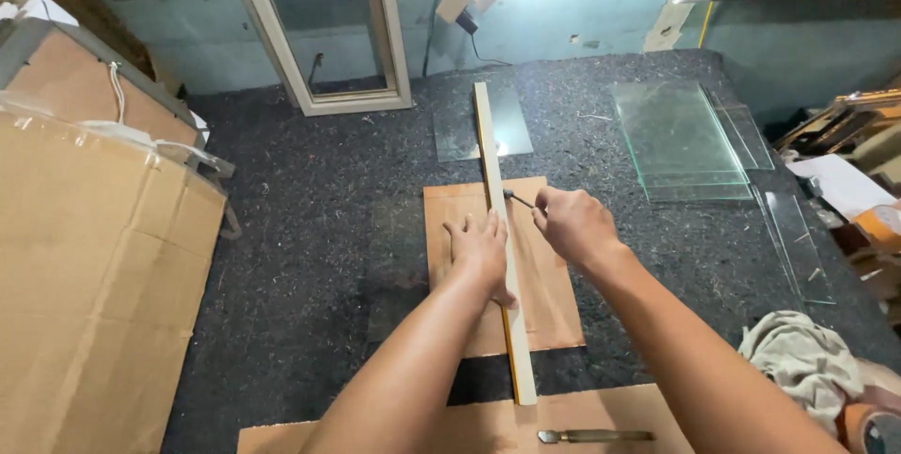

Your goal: Measuring and marking glass sheets using a ruler and pen on a workshop table for framing.

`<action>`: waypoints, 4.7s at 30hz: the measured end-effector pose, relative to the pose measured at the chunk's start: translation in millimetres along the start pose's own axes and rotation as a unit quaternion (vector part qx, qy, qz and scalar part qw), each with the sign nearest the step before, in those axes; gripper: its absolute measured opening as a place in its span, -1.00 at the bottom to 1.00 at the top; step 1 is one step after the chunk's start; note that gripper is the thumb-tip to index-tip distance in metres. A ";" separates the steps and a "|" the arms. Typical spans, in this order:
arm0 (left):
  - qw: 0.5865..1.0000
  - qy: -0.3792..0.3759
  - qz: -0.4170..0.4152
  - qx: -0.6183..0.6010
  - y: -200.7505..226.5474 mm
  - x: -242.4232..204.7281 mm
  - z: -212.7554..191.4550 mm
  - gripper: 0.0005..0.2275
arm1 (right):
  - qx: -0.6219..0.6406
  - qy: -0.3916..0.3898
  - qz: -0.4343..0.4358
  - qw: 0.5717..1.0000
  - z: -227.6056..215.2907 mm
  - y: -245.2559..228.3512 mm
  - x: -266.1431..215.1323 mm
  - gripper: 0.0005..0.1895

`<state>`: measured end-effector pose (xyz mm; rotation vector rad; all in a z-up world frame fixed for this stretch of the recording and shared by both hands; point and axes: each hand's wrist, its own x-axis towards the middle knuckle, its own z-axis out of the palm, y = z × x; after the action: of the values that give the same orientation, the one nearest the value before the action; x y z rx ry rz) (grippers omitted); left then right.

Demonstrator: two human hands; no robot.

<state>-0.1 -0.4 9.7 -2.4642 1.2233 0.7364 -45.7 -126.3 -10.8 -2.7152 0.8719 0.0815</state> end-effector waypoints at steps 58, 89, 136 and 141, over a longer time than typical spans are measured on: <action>0.999 0.030 -0.012 0.015 -4.1 1.7 11.8 0.02 | 0.170 -0.210 0.101 0.958 -45.8 7.8 -149.8 -0.66; 0.999 -0.028 -0.015 -0.012 -1.0 -42.5 -30.1 -0.53 | -0.133 -0.101 -0.053 0.985 -16.6 -45.2 27.6 -0.68; 0.999 0.000 -0.018 0.040 2.2 -56.5 -33.4 -0.54 | -0.133 -0.127 -0.045 0.982 -7.0 -32.1 -4.3 -0.67; 1.000 -0.002 0.005 0.019 -1.4 -31.7 -21.7 -0.48 | -0.094 -0.110 -0.007 0.989 -12.0 -38.4 46.7 -0.71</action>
<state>-8.3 11.1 45.5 -2.4271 1.2367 0.7138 14.1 -126.1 3.9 -2.8133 0.8166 0.4735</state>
